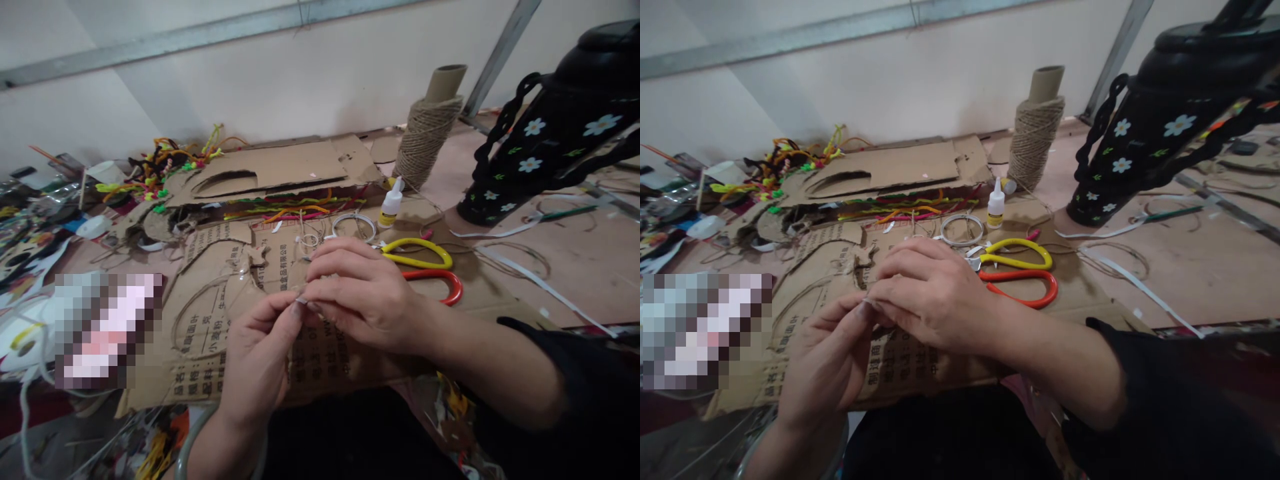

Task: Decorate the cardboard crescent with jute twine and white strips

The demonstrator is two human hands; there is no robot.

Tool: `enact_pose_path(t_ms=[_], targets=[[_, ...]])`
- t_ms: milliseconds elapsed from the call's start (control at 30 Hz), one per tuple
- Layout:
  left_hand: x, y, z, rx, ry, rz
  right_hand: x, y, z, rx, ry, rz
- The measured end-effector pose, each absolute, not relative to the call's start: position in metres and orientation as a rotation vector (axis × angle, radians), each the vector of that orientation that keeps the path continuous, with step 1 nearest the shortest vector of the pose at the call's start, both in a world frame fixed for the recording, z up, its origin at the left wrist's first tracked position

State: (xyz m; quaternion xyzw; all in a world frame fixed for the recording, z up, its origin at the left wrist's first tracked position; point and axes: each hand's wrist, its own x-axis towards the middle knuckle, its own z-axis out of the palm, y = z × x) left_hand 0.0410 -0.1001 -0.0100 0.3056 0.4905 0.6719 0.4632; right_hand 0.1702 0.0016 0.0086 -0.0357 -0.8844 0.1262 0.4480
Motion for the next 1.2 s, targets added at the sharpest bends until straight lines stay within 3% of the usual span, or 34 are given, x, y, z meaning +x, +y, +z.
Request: enact_pose_path(t_ms=[700, 1000, 1200], targets=[[0.038, -0.107, -0.014, 0.967, 1.397, 1.670, 0.170, 0.003, 0.007, -0.110, -2.209, 0.390], [0.040, -0.105, -0.010, 0.968, 1.351, 1.709, 0.175, 0.001, 0.015, -0.197, -2.227, 0.698], [0.041, -0.103, -0.006, 0.960, 1.371, 1.720, 0.178, 0.000, 0.020, -0.381, -2.198, 1.207]])
